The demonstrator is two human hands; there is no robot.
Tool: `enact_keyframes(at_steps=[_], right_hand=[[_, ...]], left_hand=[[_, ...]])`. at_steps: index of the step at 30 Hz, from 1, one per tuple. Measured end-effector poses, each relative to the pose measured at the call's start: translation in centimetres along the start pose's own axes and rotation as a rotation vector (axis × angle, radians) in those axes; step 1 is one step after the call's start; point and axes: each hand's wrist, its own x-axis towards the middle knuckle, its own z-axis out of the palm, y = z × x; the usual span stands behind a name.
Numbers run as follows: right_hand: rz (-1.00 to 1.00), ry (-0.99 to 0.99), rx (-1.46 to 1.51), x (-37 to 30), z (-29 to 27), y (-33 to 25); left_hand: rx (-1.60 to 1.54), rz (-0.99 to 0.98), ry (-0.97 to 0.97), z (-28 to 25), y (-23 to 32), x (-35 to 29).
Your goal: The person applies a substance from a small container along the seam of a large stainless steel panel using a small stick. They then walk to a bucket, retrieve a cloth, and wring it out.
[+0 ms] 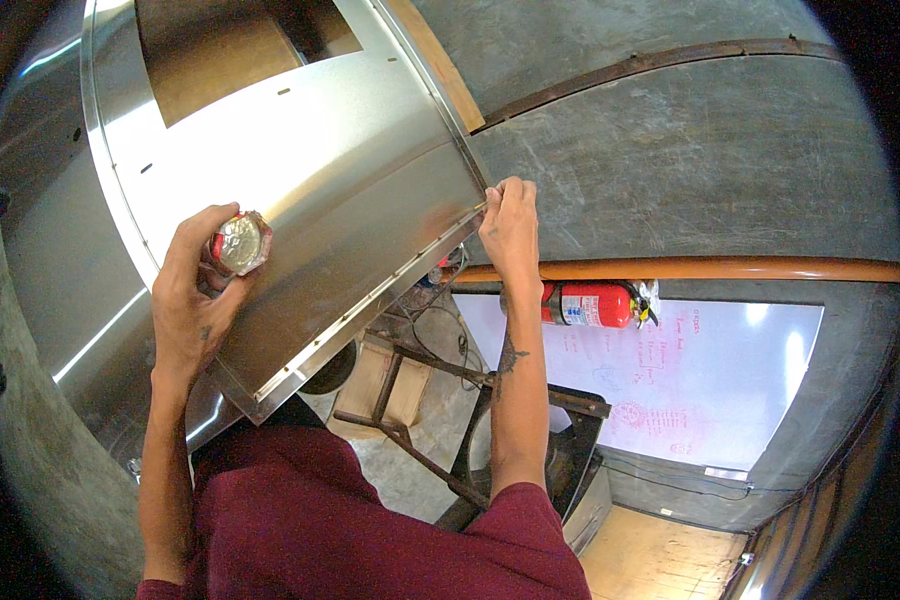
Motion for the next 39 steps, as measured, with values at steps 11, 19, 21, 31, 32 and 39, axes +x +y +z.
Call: enact_keyframes(at_steps=[11, 19, 21, 31, 32, 39], right_hand=[[-0.001, -0.011, -0.003, -0.1, 0.1, 0.0], [0.042, -0.041, 0.03, 0.0, 0.0, -0.1], [0.03, -0.039, 0.015, 0.0, -0.1, -0.2], [0.025, -0.05, 0.0, 0.1, -0.6, -0.8], [0.022, -0.052, -0.005, 0.1, -0.6, -0.8], [0.056, -0.072, 0.027, 0.2, -0.5, -0.8]], left_hand=[[0.012, 0.011, 0.006, 0.2, -0.2, -0.1], [-0.001, 0.003, 0.002, 0.0, -0.1, 0.0], [0.008, 0.013, 0.002, 0.0, -0.1, 0.0], [-0.007, 0.008, 0.0, 0.1, -0.1, 0.0], [-0.001, 0.008, -0.001, 0.0, -0.1, 0.0], [-0.001, 0.017, 0.007, 0.1, -0.1, 0.0]])
